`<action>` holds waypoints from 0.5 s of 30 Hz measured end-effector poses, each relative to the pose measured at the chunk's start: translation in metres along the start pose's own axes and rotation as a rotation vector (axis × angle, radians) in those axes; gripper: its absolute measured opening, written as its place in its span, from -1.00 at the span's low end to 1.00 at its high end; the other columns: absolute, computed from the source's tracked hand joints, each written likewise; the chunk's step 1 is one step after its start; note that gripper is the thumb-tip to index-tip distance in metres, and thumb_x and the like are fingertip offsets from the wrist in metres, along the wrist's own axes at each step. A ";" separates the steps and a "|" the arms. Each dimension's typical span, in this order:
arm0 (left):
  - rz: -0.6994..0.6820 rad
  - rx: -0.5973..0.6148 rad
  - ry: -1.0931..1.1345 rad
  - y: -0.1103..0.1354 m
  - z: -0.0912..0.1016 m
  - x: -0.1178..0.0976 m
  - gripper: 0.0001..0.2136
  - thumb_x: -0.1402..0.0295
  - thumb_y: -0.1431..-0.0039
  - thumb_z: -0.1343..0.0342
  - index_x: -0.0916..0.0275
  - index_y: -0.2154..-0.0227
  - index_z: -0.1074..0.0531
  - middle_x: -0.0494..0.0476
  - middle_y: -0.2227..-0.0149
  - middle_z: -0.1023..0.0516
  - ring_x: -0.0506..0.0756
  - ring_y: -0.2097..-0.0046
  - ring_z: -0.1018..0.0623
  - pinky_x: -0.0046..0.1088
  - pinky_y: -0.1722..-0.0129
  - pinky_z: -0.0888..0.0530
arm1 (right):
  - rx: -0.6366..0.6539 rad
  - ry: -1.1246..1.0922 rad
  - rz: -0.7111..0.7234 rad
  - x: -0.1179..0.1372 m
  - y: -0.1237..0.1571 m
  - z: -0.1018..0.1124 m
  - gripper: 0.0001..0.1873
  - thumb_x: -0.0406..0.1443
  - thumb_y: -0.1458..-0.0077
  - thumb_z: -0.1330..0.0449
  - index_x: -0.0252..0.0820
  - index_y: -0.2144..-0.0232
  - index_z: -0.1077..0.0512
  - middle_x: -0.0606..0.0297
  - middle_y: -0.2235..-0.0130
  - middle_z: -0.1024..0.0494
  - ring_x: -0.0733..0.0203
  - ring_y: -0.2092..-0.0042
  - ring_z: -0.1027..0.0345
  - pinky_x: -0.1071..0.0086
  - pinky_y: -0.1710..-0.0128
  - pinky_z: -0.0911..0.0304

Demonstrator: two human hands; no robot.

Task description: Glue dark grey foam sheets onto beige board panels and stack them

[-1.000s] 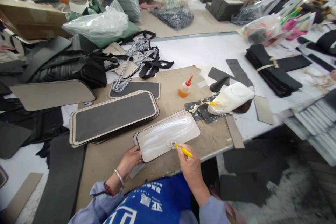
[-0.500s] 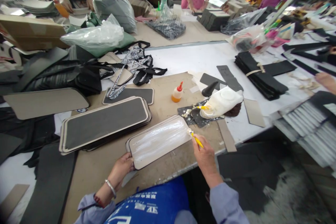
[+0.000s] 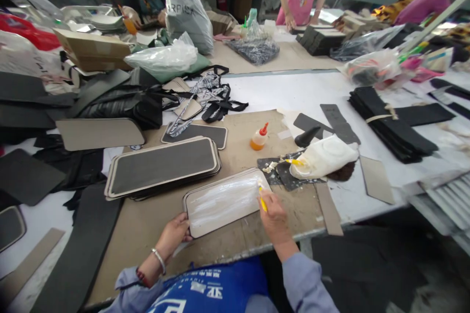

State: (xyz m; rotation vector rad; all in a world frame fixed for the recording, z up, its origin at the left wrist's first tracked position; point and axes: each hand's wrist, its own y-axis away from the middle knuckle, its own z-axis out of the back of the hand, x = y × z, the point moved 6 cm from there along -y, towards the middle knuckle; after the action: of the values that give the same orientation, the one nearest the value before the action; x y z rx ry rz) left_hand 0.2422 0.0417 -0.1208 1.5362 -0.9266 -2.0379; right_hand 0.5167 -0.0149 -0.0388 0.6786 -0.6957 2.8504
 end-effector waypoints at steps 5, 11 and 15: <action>0.023 -0.013 0.012 0.000 -0.001 -0.001 -0.83 0.56 0.12 0.07 0.30 0.45 -0.36 -0.13 0.74 -0.25 -0.07 0.69 -0.30 -0.61 0.70 -0.33 | 0.098 -0.203 0.062 0.027 -0.002 -0.013 -0.79 -0.36 -0.11 -0.02 -0.15 0.18 -0.35 0.21 0.24 -0.47 0.20 0.15 -0.35 0.29 0.13 -0.31; 0.002 -0.009 0.033 -0.003 -0.002 -0.002 -0.84 0.57 0.10 0.08 0.31 0.46 -0.36 -0.08 0.69 -0.32 -0.08 0.70 -0.30 -0.61 0.72 -0.30 | 0.090 -0.113 0.052 0.030 -0.016 -0.028 -0.78 -0.32 -0.11 -0.01 -0.16 0.18 -0.37 0.15 0.24 -0.47 0.11 0.15 -0.34 0.17 0.13 -0.30; 0.009 0.008 0.036 -0.005 -0.002 0.000 -0.82 0.57 0.08 0.10 0.31 0.44 -0.37 -0.08 0.69 -0.33 -0.08 0.69 -0.31 -0.63 0.71 -0.28 | 0.206 -0.205 0.126 0.066 -0.006 -0.051 -0.75 -0.35 -0.13 0.01 -0.13 0.13 -0.33 0.16 0.22 -0.46 0.14 0.14 -0.32 0.20 0.13 -0.30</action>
State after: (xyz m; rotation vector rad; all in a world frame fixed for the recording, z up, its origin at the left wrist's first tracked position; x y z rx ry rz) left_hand 0.2444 0.0447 -0.1249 1.5643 -0.9271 -1.9960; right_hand 0.4392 0.0155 -0.0471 1.0023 -0.4881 3.0260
